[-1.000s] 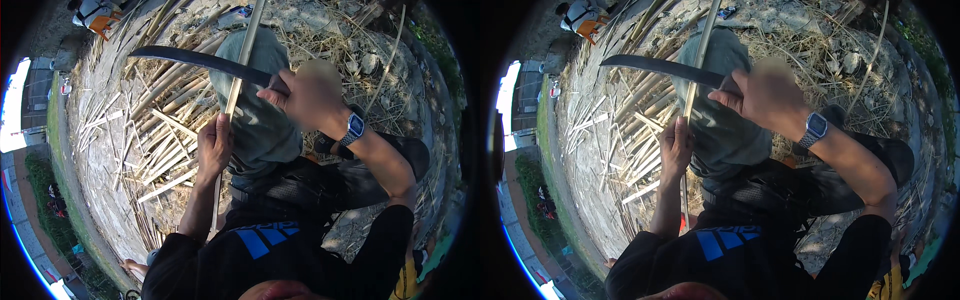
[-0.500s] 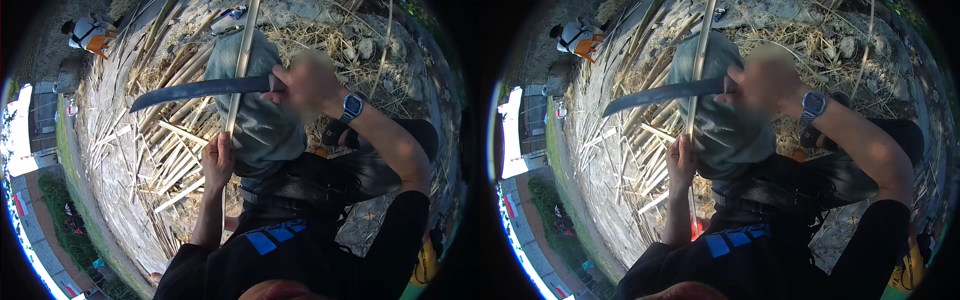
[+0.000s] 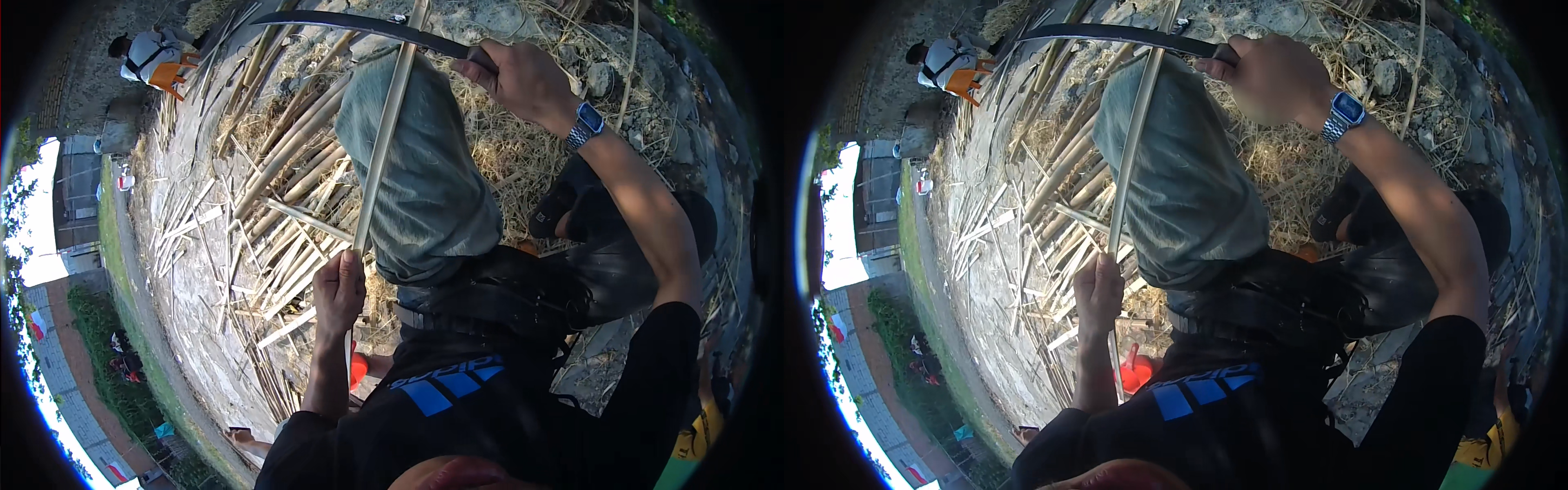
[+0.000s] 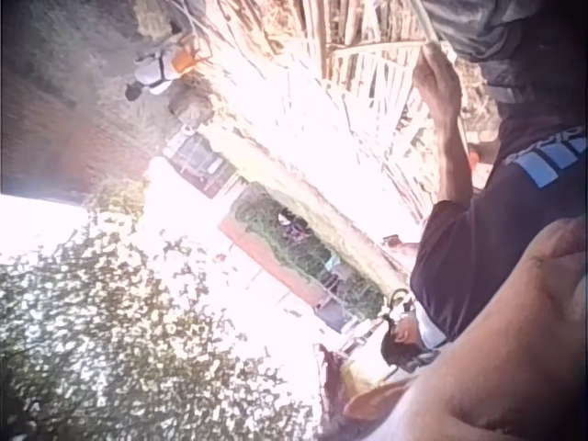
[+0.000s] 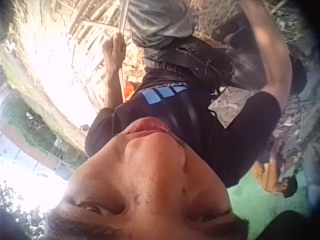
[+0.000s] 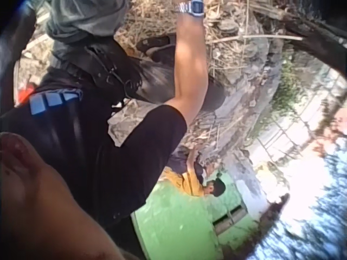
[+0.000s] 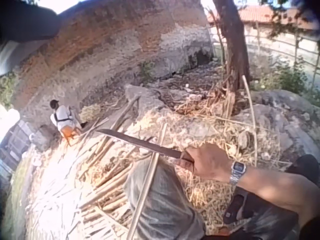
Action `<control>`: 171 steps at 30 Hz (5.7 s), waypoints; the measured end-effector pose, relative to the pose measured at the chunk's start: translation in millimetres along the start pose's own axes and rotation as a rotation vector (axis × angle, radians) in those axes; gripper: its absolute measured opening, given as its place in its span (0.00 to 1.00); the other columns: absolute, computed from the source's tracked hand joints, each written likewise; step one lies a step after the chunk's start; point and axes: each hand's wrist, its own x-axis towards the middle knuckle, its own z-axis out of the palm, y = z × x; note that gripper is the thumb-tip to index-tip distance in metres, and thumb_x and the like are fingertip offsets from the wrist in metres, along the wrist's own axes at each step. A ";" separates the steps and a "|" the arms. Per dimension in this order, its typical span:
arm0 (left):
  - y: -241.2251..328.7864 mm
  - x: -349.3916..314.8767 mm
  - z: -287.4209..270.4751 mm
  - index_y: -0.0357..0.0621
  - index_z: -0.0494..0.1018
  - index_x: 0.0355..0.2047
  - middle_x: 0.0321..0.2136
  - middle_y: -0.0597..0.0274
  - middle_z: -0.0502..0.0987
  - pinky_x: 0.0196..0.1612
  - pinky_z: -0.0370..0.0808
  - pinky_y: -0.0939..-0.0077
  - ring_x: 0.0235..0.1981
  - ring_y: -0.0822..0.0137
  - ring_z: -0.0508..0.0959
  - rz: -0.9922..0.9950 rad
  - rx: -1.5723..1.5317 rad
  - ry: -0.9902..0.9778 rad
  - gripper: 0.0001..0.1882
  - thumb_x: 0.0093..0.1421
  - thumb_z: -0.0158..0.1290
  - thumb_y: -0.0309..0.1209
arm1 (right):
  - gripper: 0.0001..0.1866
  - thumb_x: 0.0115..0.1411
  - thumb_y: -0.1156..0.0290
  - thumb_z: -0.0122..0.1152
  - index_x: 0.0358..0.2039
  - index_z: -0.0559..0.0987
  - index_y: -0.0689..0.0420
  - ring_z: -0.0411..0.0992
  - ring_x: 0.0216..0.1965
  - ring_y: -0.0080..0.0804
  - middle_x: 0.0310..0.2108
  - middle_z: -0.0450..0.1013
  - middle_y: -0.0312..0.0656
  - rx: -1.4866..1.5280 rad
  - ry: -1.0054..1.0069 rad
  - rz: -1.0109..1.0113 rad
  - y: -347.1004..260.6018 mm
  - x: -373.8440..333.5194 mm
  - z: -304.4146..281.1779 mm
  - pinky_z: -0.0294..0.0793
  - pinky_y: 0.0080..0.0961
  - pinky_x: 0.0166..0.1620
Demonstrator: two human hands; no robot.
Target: The person picks up a long strip of bamboo and uses a large knife to shave the outer surface of the material while resting it on their knee.
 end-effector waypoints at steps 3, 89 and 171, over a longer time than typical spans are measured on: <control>-17.3 -4.3 -7.0 0.39 0.68 0.21 0.12 0.70 0.63 0.20 0.58 0.76 0.15 0.77 0.62 0.001 0.021 -0.015 0.28 0.77 0.39 0.44 | 0.30 0.64 0.37 0.56 0.26 0.80 0.54 0.77 0.18 0.38 0.14 0.75 0.39 0.136 -0.013 -0.043 -23.7 -17.1 10.6 0.76 0.35 0.23; 22.4 37.1 46.6 0.39 0.70 0.23 0.13 0.53 0.75 0.18 0.67 0.66 0.13 0.58 0.76 0.246 0.247 0.312 0.19 0.70 0.55 0.37 | 0.32 0.62 0.37 0.59 0.30 0.78 0.59 0.79 0.21 0.41 0.18 0.77 0.43 0.115 -0.231 -0.146 -65.2 -62.5 3.9 0.77 0.35 0.25; 34.7 61.3 29.2 0.34 0.78 0.28 0.13 0.64 0.70 0.22 0.62 0.75 0.17 0.77 0.66 0.198 0.193 0.180 0.19 0.68 0.58 0.40 | 0.16 0.70 0.58 0.58 0.33 0.74 0.59 0.68 0.18 0.23 0.21 0.71 0.35 0.632 -0.074 0.382 -5.9 -98.2 -27.1 0.67 0.26 0.26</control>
